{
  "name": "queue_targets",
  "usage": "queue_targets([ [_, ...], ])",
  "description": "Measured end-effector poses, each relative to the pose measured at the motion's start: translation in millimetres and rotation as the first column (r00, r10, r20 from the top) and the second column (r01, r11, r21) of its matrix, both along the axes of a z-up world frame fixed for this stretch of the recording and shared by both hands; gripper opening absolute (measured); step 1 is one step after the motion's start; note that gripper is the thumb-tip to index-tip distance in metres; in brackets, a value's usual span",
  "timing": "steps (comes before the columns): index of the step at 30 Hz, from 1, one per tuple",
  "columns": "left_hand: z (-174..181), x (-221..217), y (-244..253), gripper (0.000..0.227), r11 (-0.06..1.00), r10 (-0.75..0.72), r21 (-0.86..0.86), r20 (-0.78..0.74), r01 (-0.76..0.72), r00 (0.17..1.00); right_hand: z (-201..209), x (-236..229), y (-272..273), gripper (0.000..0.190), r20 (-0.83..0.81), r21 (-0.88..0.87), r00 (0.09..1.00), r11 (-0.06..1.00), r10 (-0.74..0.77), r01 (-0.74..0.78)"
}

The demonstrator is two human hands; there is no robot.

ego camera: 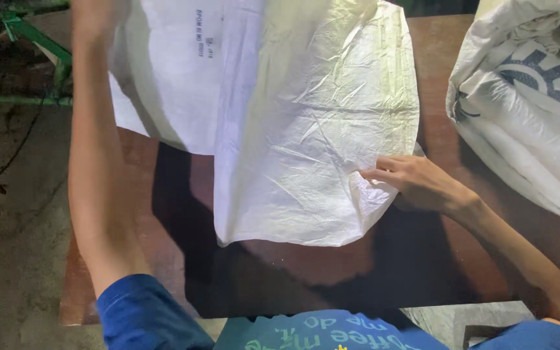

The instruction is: The person folds white woven sacks on a wooden table. They repeatedly smooth, fold, and roll the sacks into compact bundles, then place them into a larger sack to the right.

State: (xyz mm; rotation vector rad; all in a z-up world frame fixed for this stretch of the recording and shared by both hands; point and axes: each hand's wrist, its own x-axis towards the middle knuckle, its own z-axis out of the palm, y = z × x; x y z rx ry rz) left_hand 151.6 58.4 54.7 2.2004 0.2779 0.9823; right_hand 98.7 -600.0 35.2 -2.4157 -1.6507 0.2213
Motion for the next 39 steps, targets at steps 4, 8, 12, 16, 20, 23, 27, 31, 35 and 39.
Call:
queue_targets([
  [4,-30,-21,63,0.057,0.942,0.208,0.261,0.038,-0.21,0.977,1,-5,0,0.041,0.004,0.011,0.999,0.999,0.037,-0.037],
  [8,-137,44,207,0.067,0.767,0.376,0.499,0.158,-0.402,0.913,5,-6,6,0.035,0.004,-0.02,1.0,1.0,-0.005,0.005],
  [12,-97,8,41,0.076,0.692,0.576,0.564,-0.056,-0.45,0.815,5,-4,9,0.041,-0.004,-0.031,1.0,0.999,-0.02,0.02],
  [16,-30,-60,-111,0.083,0.958,0.281,0.252,-0.72,-0.138,0.635,15,-12,16,0.073,0.015,-0.004,1.0,1.0,-0.023,0.023],
  [20,-33,-74,-149,0.101,0.976,0.179,0.216,-0.783,-0.009,0.596,5,-9,2,0.085,0.003,0.001,1.0,1.0,-0.006,0.006],
  [23,-48,-64,-115,0.106,0.972,0.159,0.234,-0.754,0.034,0.637,-5,-7,-18,0.063,0.017,-0.026,0.998,0.998,0.053,-0.053],
  [27,-58,-64,-97,0.109,0.964,0.144,0.261,-0.675,0.051,0.723,-1,-6,-45,0.084,-0.11,-0.205,0.978,0.967,-0.179,0.154],
  [31,-62,-64,-120,0.072,0.939,-0.003,0.314,-0.404,0.142,0.915,23,11,-77,0.072,-0.651,0.119,0.753,0.992,0.101,-0.03],
  [35,-22,-76,-194,0.057,0.976,-0.187,0.045,-0.338,0.214,0.923,29,34,-76,0.052,-0.562,0.166,0.805,0.929,-0.188,0.332],
  [39,-15,-74,-223,0.065,0.912,-0.081,0.345,-0.379,0.222,0.922,-1,64,-43,0.049,-0.26,0.131,0.778,0.778,-0.571,0.615],
])
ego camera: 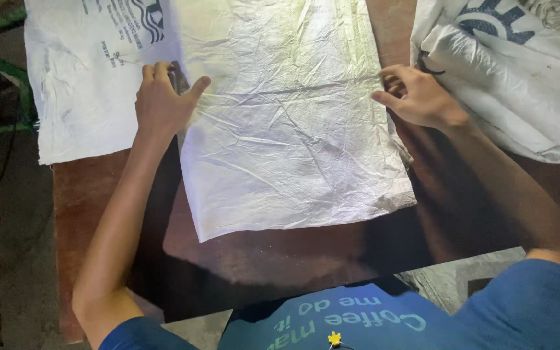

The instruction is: The person folds white woven sacks on a wooden table. They repeatedly smooth, fold, and roll the sacks into compact bundles, then place them into a larger sack to the right.

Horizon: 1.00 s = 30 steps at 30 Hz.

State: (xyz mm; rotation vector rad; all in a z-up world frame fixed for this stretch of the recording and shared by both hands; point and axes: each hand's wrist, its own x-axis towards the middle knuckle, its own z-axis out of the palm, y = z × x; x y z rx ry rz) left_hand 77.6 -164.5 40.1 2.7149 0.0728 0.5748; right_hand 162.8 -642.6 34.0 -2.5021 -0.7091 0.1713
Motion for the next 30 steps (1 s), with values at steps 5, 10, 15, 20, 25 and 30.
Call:
queue_targets([
  [5,-14,13,12,0.083,0.986,0.128,-0.094,-0.102,-0.138,0.986,-2,18,41,0.036,0.144,-0.049,0.989,0.998,-0.041,0.048],
  [10,-46,19,50,0.06,0.947,0.044,-0.315,-0.047,-0.056,0.998,9,38,59,0.021,0.31,0.389,0.951,0.914,-0.016,-0.112],
  [15,-78,20,81,0.053,0.863,-0.005,-0.506,0.008,0.008,1.0,-19,84,70,0.027,0.355,0.481,0.935,0.855,0.012,-0.194],
  [20,-89,24,94,0.054,0.555,-0.017,-0.831,-0.053,-0.035,0.998,-64,117,80,0.042,0.306,0.248,0.949,0.969,-0.07,-0.009],
  [25,-57,9,71,0.057,0.452,-0.105,-0.892,-0.045,0.008,0.993,-69,110,79,0.055,0.324,0.196,0.939,0.979,-0.116,0.054],
  [30,-48,6,46,0.061,0.645,-0.074,-0.762,-0.133,-0.054,0.988,-45,103,87,0.064,0.061,0.166,0.989,0.978,-0.135,0.124],
])
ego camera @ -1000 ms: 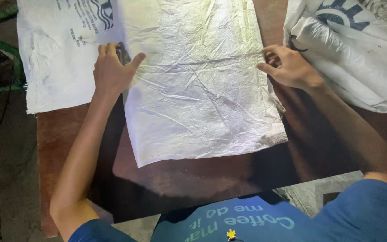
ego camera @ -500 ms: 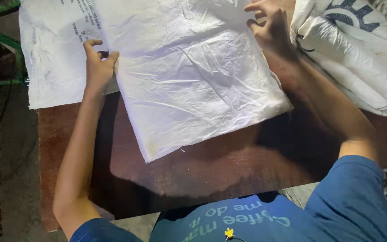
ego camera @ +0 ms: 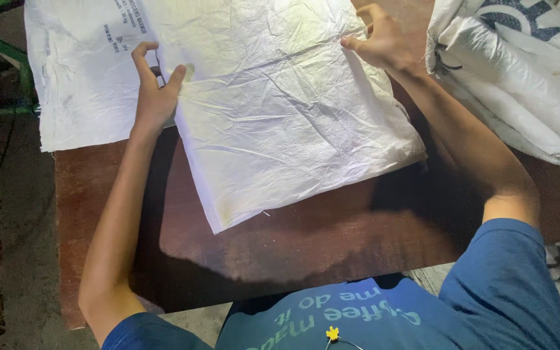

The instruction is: The person folds white woven sacks on a wooden table. They repeatedly smooth, fold, and roll the sacks into compact bundles, then place them into a larger sack to the right.

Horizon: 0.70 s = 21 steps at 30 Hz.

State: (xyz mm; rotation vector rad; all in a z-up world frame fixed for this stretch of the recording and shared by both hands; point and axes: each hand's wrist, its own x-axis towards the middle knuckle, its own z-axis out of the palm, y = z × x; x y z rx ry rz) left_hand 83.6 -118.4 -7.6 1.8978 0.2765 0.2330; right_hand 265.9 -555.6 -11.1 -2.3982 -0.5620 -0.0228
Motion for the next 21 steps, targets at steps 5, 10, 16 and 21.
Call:
queue_targets([
  [5,-13,-6,-9,0.071,0.964,-0.077,0.267,0.201,0.021,0.976,-10,2,-12,0.059,-0.008,0.2,0.995,0.975,0.101,-0.097],
  [10,-6,-22,-4,0.071,0.959,-0.13,0.275,0.197,0.072,0.972,9,-36,-38,0.062,-0.184,0.359,0.961,0.924,0.206,-0.129],
  [16,34,-57,-16,0.068,0.978,-0.208,-0.033,-0.052,0.206,0.977,17,-67,-68,0.045,-0.287,0.343,0.922,0.927,0.26,-0.154],
  [21,42,-67,-23,0.071,0.952,-0.251,0.132,-0.185,0.277,0.95,29,-74,-70,0.062,-0.354,0.275,0.888,0.94,0.294,-0.201],
])
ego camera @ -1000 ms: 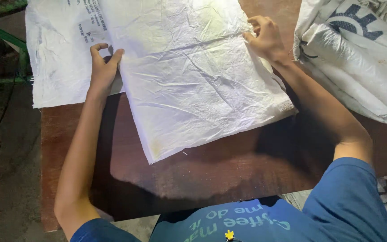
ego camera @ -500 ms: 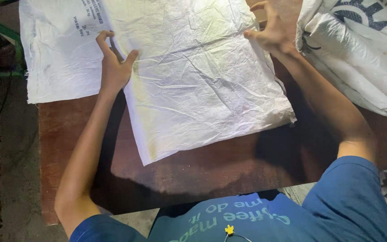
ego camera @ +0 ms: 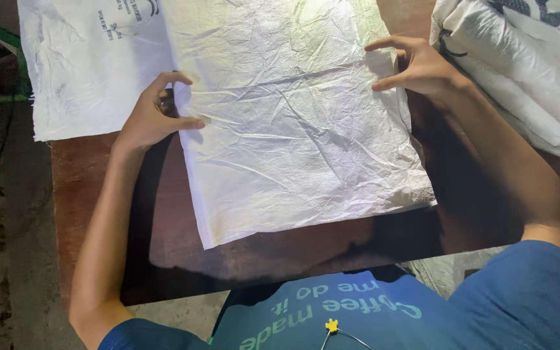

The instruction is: The person folds white woven sacks on a wooden table. They repeatedly smooth, fold, and roll the sacks into compact bundles, then place them into a larger sack to the right.

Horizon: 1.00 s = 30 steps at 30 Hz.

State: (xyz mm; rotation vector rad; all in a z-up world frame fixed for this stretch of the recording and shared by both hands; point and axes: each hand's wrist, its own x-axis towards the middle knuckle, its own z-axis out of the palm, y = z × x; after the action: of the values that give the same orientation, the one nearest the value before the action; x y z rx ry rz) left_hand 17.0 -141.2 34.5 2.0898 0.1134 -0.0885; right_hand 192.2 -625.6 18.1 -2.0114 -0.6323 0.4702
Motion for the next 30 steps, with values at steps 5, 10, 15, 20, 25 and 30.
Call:
queue_targets([
  [5,4,3,0,0.082,0.986,-0.117,0.142,0.197,0.09,0.973,3,4,0,0.086,0.135,-0.068,0.99,0.997,0.05,-0.041],
  [10,15,-3,-1,0.08,0.981,-0.066,0.194,0.252,0.016,0.965,16,-2,-11,0.079,0.462,0.003,0.882,0.995,0.091,-0.105],
  [15,43,-12,-15,0.059,0.953,-0.055,0.299,0.335,-0.051,0.94,28,-6,-32,0.055,0.513,-0.043,0.856,0.998,0.064,-0.049],
  [20,61,-17,-21,0.026,0.938,0.052,0.302,0.361,-0.169,0.931,64,-27,-34,0.023,0.759,-0.128,0.651,0.984,0.015,0.127],
  [25,82,-16,-17,0.018,0.983,-0.122,0.184,0.647,0.001,0.753,83,-27,-43,0.02,0.787,0.101,0.616,0.993,-0.038,-0.068],
  [30,84,-9,-12,0.02,0.997,-0.043,0.082,0.603,-0.009,0.797,47,-54,-71,0.023,0.408,0.481,0.874,0.876,-0.265,0.041],
])
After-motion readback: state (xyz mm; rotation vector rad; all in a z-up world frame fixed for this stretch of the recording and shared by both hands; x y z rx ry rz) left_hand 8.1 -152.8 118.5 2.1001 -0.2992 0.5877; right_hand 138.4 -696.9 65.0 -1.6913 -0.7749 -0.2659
